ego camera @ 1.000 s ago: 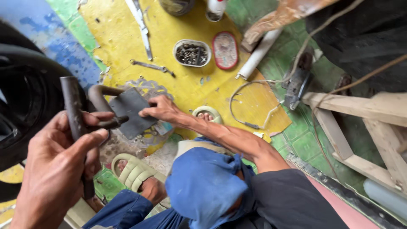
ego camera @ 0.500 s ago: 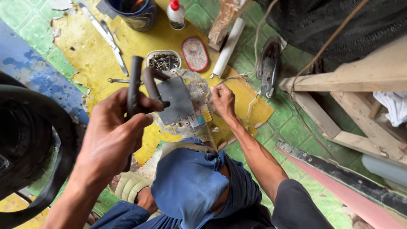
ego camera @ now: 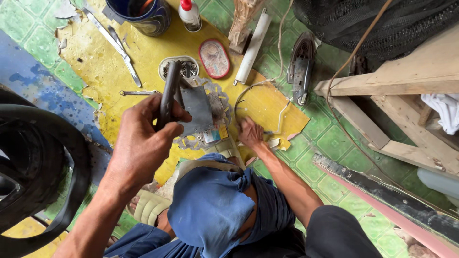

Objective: The person sits on the floor and uses an angle grinder on the motorcycle wheel hub area, then dips a black inner tube into a basin of water, working it with both hands to check it. The person then fits the inner tube into the tire mounted on the green motorcycle, pressing and tucking the tube around the rim by hand.

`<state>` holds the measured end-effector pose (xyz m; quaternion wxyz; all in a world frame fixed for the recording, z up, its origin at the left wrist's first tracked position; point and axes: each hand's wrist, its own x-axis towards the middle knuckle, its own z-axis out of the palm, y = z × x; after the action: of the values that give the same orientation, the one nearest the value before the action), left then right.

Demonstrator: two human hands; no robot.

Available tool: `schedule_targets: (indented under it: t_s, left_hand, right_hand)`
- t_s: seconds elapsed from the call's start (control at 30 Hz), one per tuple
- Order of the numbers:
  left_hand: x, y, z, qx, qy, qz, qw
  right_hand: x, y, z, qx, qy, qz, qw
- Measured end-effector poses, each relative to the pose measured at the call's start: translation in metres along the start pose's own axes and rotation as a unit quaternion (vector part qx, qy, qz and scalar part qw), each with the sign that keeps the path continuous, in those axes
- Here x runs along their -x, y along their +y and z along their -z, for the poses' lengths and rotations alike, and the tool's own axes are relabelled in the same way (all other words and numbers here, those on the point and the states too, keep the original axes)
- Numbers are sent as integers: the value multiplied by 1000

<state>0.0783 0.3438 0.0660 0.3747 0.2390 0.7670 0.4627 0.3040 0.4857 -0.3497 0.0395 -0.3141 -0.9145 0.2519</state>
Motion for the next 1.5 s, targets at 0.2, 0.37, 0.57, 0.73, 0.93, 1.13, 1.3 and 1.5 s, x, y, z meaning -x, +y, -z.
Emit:
schedule_targets:
  t_s: [0.2,0.37,0.57,0.73,0.93,1.13,1.3,1.5]
  left_hand:
    - [-6,12,-16,-76,-29,15,997]
    - [-15,30,-42,-108,-63,33,992]
    - [-20,41,-71,-64,-104,-23,992]
    - [-23,45,-105,-97,-156,-46,982]
    - [-38,49,-147,-162,-183,-126,961]
    - [-58,35,-182,-171,-231,-112,951]
    - [-79,17,-202,-183,-221,-162,944]
    - [-103,3,-212,-166,-205,-120,957]
  right_hand:
    - [18,65,102,-337,255,-117,899]
    - [22,85,210,-233,330,-143,904]
    - [-3,77,258,-444,393,-197,780]
    - [-6,101,260,-386,390,-188,815]
    - [-3,124,263,-269,354,-184,877]
    - [-4,130,270,-263,328,-181,889]
    - [-10,142,261,-198,306,-149,919]
    - [-39,134,247,-55,197,-164,965]
